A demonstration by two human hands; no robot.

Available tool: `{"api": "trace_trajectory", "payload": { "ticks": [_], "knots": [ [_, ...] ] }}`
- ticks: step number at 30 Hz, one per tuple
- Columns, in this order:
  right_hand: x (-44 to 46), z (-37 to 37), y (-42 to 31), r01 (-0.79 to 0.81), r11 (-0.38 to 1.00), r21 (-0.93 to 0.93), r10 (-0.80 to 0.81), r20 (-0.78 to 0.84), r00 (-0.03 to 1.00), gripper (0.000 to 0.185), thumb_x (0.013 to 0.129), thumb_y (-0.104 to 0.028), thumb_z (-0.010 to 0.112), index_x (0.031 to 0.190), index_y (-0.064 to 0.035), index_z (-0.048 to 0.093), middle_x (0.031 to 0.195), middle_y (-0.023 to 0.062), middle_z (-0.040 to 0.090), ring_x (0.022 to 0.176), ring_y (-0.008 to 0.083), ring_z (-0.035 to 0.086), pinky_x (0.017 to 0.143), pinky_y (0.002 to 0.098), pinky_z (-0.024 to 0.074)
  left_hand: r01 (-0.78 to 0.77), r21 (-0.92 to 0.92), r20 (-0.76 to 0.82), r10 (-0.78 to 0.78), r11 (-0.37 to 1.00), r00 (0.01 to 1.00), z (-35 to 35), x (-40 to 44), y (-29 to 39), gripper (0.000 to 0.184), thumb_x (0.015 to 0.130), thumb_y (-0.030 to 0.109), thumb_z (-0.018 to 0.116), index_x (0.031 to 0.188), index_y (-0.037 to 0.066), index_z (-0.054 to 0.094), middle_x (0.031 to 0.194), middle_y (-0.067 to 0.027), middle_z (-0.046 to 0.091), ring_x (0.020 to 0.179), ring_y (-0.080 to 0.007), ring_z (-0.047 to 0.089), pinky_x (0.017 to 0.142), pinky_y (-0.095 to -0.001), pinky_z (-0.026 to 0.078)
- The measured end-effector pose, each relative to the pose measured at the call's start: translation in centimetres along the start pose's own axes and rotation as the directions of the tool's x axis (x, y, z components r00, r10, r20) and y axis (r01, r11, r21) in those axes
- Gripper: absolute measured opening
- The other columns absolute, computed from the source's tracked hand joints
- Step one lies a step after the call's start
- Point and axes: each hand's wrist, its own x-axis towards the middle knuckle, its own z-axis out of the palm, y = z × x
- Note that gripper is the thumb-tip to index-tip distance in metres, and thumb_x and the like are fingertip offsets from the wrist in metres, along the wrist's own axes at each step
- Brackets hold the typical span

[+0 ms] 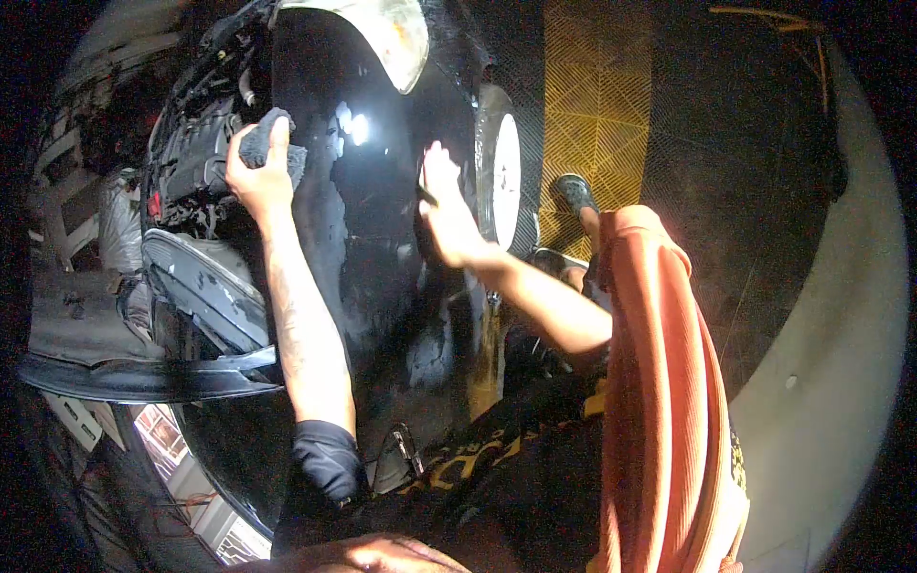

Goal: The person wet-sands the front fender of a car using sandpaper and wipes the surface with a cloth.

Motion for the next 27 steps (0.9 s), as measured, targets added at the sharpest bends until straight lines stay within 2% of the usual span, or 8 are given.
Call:
{"api": "trace_trajectory", "payload": {
  "ticks": [1,4,18,20,21,22,24,27],
  "knots": [
    [2.2,-1.3,0.0,0.119,0.950,0.288,-0.077,-0.153,0.985,0.087,0.088,0.000,0.054,0.159,-0.0017,0.004,0.167,0.0182,0.000,0.154,0.0311,0.000,0.125,0.0400,-0.0005,0.013,0.003,0.002,-0.013,1.000,1.000,0.0,0.1,0.0,0.041,0.072,0.033,0.090,0.092,0.003,0.071,0.088,-0.0106,0.071,0.081,-0.0256,0.067,0.077,-0.0391,0.053],
    [11.9,-4.6,2.8,0.230,0.967,0.108,-0.197,-0.252,0.948,0.068,0.100,-0.018,0.045,0.158,-0.0017,0.014,0.165,0.0211,0.008,0.154,0.0321,0.005,0.125,0.0404,0.0030,0.057,0.045,-0.008,-0.056,0.997,0.998,0.3,0.8,0.3,0.047,0.075,0.038,0.088,0.098,0.000,0.072,0.091,-0.0117,0.074,0.081,-0.0213,0.068,0.080,-0.0363,0.053],
    [5.8,-3.5,3.4,0.151,0.982,0.110,-0.117,-0.264,0.957,0.064,0.099,-0.018,0.042,0.157,-0.0032,0.020,0.164,0.0212,0.014,0.153,0.0329,0.011,0.125,0.0412,0.0097,-0.053,0.119,0.019,0.052,0.991,0.998,2.3,3.3,-0.8,0.053,0.071,0.046,0.088,0.096,0.002,0.074,0.091,-0.0125,0.075,0.081,-0.0221,0.070,0.081,-0.0368,0.054],
    [-0.2,-0.4,2.7,0.251,0.943,0.220,-0.183,-0.288,0.940,0.066,0.095,-0.012,0.048,0.157,-0.0031,0.024,0.165,0.0191,0.013,0.154,0.0305,0.010,0.125,0.0396,0.0070,0.265,-0.295,0.198,-0.213,0.918,0.957,1.5,2.0,3.9,0.017,0.086,0.013,0.077,0.103,0.010,0.074,0.081,-0.0028,0.072,0.052,-0.0102,0.059,0.045,-0.0246,0.049],
    [-4.2,0.0,-0.2,0.004,0.940,0.341,0.045,-0.136,0.990,0.074,0.088,-0.001,0.052,0.156,-0.0020,0.023,0.166,0.0185,0.011,0.154,0.0298,0.007,0.125,0.0393,0.0042,0.231,-0.319,0.196,-0.174,0.919,0.965,1.6,2.0,3.7,0.018,0.085,0.012,0.078,0.102,0.007,0.073,0.080,-0.0033,0.071,0.052,-0.0098,0.059,0.044,-0.0251,0.048],
    [-7.1,-0.1,-0.2,0.303,0.937,0.173,-0.266,-0.207,0.942,0.080,0.082,0.008,0.050,0.157,-0.0011,0.021,0.166,0.0185,0.010,0.154,0.0295,0.005,0.125,0.0393,0.0032,0.321,-0.287,0.209,-0.269,0.903,0.940,1.3,1.8,4.8,0.017,0.085,0.011,0.078,0.101,0.007,0.073,0.080,-0.0034,0.071,0.052,-0.0089,0.058,0.044,-0.0243,0.047],
    [-4.3,0.5,1.7,0.102,0.977,0.189,-0.077,-0.139,0.987,0.078,0.084,0.004,0.047,0.157,0.0001,0.018,0.166,0.0201,0.009,0.154,0.0307,0.005,0.126,0.0402,0.0036,0.275,-0.311,0.199,-0.221,0.910,0.955,1.6,2.0,3.9,0.017,0.086,0.011,0.077,0.101,0.007,0.073,0.079,-0.0031,0.071,0.051,-0.0087,0.058,0.044,-0.0240,0.046],
    [5.2,-3.4,5.1,0.277,0.959,0.064,-0.253,-0.249,0.935,0.067,0.098,-0.011,0.042,0.157,0.0005,0.014,0.165,0.0227,0.006,0.153,0.0354,0.005,0.125,0.0409,0.0066,0.278,-0.322,0.207,-0.219,0.905,0.953,1.6,1.9,3.9,0.015,0.086,0.009,0.077,0.101,0.007,0.073,0.078,-0.0023,0.071,0.049,-0.0086,0.057,0.041,-0.0237,0.044]
  ]
}}
